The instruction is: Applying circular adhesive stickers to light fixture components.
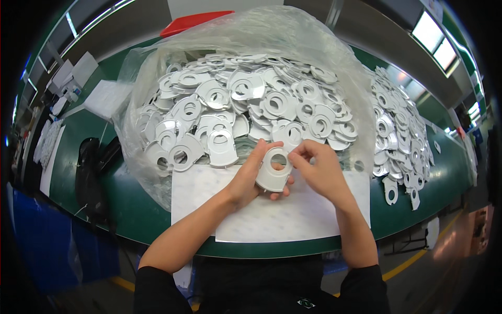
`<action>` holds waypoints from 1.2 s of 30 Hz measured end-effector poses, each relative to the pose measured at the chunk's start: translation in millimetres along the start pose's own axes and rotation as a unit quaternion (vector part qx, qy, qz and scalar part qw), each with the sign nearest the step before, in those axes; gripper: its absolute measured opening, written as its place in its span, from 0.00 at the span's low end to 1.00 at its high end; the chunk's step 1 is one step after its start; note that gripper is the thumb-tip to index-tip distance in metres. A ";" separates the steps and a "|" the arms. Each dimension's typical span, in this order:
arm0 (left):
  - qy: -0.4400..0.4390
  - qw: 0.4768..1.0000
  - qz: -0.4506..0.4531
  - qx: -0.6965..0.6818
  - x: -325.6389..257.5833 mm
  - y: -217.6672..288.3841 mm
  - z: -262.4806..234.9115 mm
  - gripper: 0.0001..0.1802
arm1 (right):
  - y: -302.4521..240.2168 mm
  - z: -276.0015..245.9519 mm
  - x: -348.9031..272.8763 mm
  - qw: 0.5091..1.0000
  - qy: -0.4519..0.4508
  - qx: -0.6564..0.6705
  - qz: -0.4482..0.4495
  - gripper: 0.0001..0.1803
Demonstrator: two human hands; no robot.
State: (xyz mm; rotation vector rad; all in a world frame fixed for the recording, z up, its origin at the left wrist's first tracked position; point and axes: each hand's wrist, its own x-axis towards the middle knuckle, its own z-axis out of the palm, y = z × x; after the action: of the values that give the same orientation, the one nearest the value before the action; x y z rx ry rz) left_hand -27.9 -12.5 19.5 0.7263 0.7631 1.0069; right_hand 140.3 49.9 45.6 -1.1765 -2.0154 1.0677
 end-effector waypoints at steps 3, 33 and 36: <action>0.004 0.995 0.090 0.030 -8.3 10.4 -5.1 0.37 | -11.6 -22.4 6.5 0.987 -0.020 0.129 0.095 0.08; 0.091 0.982 0.124 -0.109 -4.2 27.1 -24.8 0.19 | -34.1 74.7 -33.9 0.926 -0.244 -0.187 -0.221 0.20; 0.085 0.983 0.073 -0.146 4.4 14.2 -33.6 0.21 | -36.7 71.0 -34.5 0.932 -0.260 -0.155 -0.200 0.18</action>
State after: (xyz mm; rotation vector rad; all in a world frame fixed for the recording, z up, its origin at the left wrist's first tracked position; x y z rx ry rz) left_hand -60.6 2.5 12.1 0.4506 0.6947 1.2962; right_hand 84.7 -16.5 37.1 -0.5957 -2.7668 0.9356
